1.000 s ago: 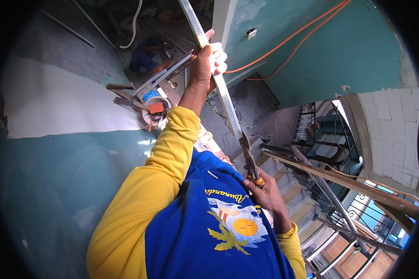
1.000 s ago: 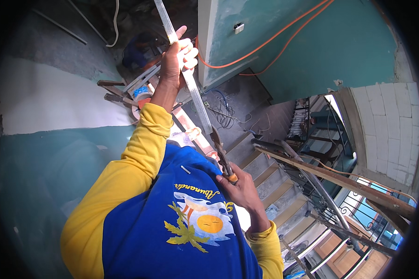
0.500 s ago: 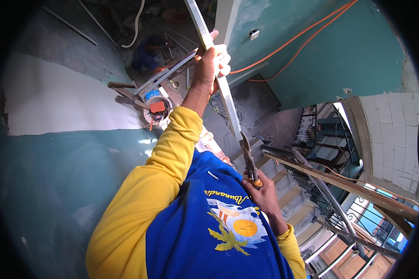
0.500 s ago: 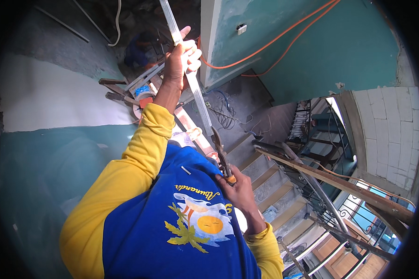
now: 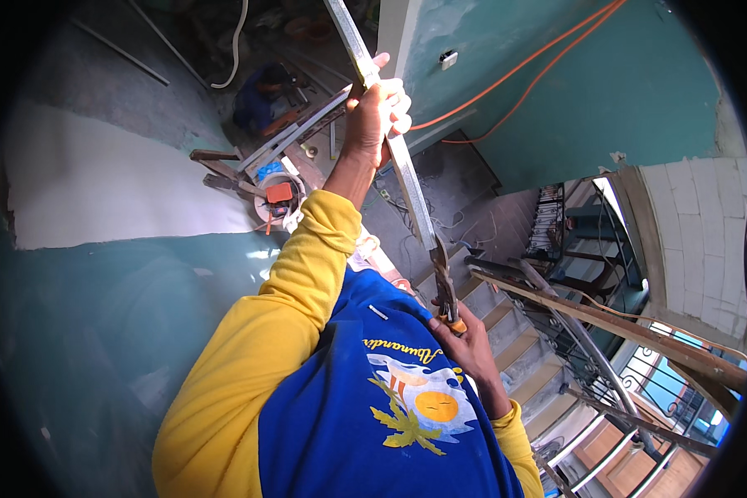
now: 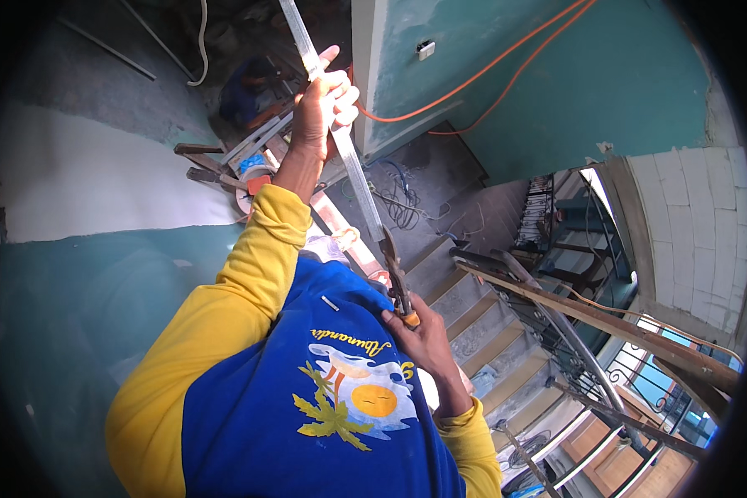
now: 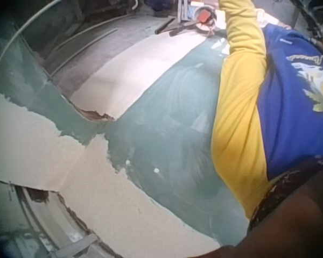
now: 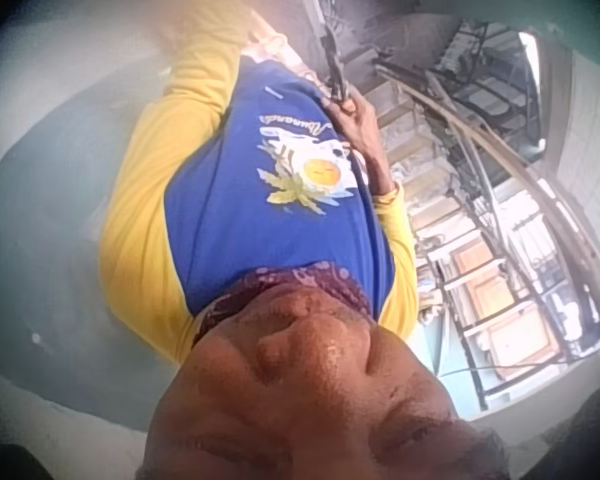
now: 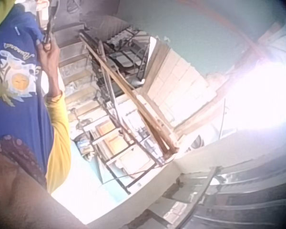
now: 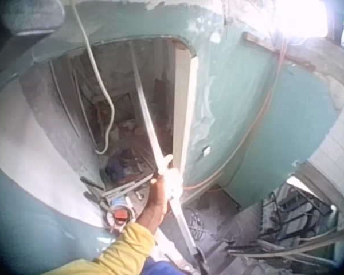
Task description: The person holds a long metal profile and uses tin snips to cut it into shorter pieces. The person repeatedly positions the snips along the profile and makes cuts while standing on a staircase in a construction area.
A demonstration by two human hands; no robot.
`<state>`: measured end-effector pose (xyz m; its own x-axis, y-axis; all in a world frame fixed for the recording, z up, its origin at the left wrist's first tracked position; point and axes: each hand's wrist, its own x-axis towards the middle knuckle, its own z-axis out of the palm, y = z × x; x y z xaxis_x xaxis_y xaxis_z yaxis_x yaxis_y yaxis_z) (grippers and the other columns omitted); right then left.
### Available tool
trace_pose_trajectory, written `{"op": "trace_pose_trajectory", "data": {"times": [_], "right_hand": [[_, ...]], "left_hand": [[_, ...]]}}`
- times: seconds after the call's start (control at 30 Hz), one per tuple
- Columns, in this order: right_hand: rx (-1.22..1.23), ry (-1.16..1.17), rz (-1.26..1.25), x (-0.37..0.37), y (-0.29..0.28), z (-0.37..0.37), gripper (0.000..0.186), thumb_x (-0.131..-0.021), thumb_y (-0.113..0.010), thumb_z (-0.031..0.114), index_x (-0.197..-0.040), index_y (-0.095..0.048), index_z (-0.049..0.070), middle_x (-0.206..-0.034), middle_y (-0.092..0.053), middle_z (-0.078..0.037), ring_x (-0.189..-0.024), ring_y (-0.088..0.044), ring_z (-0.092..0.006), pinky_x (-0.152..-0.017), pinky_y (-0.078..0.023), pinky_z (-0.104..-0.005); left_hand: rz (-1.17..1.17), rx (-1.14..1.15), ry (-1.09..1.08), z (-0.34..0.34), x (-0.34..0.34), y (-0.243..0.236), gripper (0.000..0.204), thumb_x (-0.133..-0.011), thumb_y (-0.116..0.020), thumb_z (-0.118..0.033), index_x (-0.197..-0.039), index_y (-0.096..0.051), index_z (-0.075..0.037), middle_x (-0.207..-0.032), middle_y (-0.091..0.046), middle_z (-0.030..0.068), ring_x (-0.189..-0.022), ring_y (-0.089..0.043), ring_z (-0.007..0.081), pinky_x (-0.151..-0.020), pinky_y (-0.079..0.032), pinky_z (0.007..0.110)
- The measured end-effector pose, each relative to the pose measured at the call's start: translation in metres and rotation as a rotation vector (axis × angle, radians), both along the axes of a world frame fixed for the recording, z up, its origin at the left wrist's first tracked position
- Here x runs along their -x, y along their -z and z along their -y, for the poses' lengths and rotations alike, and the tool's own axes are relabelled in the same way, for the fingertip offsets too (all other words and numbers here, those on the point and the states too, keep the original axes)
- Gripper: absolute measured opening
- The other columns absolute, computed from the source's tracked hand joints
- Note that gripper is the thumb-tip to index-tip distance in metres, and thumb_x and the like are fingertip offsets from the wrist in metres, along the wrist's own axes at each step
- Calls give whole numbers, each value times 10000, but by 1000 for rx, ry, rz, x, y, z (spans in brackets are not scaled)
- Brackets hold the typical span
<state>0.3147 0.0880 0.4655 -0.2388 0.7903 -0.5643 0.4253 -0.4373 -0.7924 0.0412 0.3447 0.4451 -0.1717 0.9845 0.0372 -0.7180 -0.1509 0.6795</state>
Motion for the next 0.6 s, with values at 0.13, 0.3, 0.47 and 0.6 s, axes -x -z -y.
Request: {"op": "trace_pose_trajectory", "data": {"times": [0.13, 0.3, 0.47, 0.6], "right_hand": [[5, -1, 23, 2, -5, -3, 372, -986, -766, 300, -1241, -679, 44, -988, -759, -119, -912, -675, -158, -834, -537, -354], [-55, -2, 83, 2, 2, -3, 337, -984, -764, 287, -1206, -683, 47, -967, -760, -149, -894, -693, -178, -830, -545, -375], [-118, -38, 156, 3, 0, -6, 322, -970, -775, 269, -1177, -688, 38, -982, -772, -177, -902, -740, -242, -832, -554, -404], [-103, -51, 197, 1, 3, -8, 335, -961, -782, 266, -1190, -690, 40, -991, -773, -187, -917, -757, -282, -832, -555, -408]], "left_hand": [[-5, 4, 6, 1, -1, 1, 682, -998, -618, -266, -1597, -343, -95, -818, -403, -25, -624, -397, 73, -459, -368, 198], [0, -1, -18, 1, -4, 2, 671, -1014, -606, -280, -1603, -337, -103, -840, -418, -21, -631, -399, 74, -460, -370, 198], [-24, -28, -45, 0, -1, 9, 699, -1014, -624, -305, -1617, -324, -115, -855, -438, -19, -633, -403, 72, -454, -376, 201], [-29, -5, -57, 1, -2, 4, 706, -1004, -617, -265, -1624, -315, -115, -824, -435, -21, -622, -409, 68, -451, -382, 202]]}}
